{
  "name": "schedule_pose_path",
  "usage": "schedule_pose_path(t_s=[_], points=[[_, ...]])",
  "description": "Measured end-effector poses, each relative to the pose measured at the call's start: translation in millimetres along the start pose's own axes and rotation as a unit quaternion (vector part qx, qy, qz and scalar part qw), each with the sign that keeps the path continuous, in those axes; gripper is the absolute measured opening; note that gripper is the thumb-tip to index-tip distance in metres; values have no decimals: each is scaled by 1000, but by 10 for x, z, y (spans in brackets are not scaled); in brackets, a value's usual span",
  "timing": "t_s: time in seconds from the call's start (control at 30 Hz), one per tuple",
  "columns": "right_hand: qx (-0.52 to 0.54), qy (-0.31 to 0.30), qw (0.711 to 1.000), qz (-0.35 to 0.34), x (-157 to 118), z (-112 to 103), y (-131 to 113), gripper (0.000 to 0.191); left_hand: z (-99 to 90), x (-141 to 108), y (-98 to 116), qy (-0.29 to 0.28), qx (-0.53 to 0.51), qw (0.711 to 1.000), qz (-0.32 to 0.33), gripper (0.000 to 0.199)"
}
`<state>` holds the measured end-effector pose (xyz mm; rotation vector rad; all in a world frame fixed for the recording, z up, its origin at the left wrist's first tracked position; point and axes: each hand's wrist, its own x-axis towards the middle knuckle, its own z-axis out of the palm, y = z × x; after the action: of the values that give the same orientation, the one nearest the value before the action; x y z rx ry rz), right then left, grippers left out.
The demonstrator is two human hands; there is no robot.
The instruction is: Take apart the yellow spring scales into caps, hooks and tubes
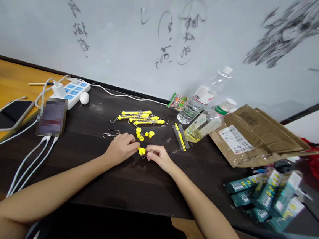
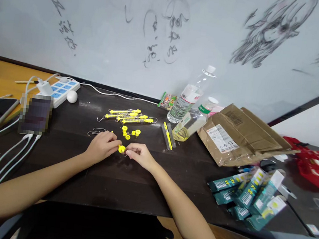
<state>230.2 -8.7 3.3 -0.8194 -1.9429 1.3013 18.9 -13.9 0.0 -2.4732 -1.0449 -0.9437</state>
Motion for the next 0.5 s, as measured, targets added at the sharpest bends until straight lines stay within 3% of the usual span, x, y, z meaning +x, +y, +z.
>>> schedule_pose_path(t_s=[0.23, 0.5], points=[[25, -6, 999, 35, -1, 69, -20, 37, -25, 33, 19, 1, -13, 999, 29, 19], [91, -2, 993, 79, 31, -3, 10, 28, 53, -20, -9, -16, -14, 1000, 5, 27]])
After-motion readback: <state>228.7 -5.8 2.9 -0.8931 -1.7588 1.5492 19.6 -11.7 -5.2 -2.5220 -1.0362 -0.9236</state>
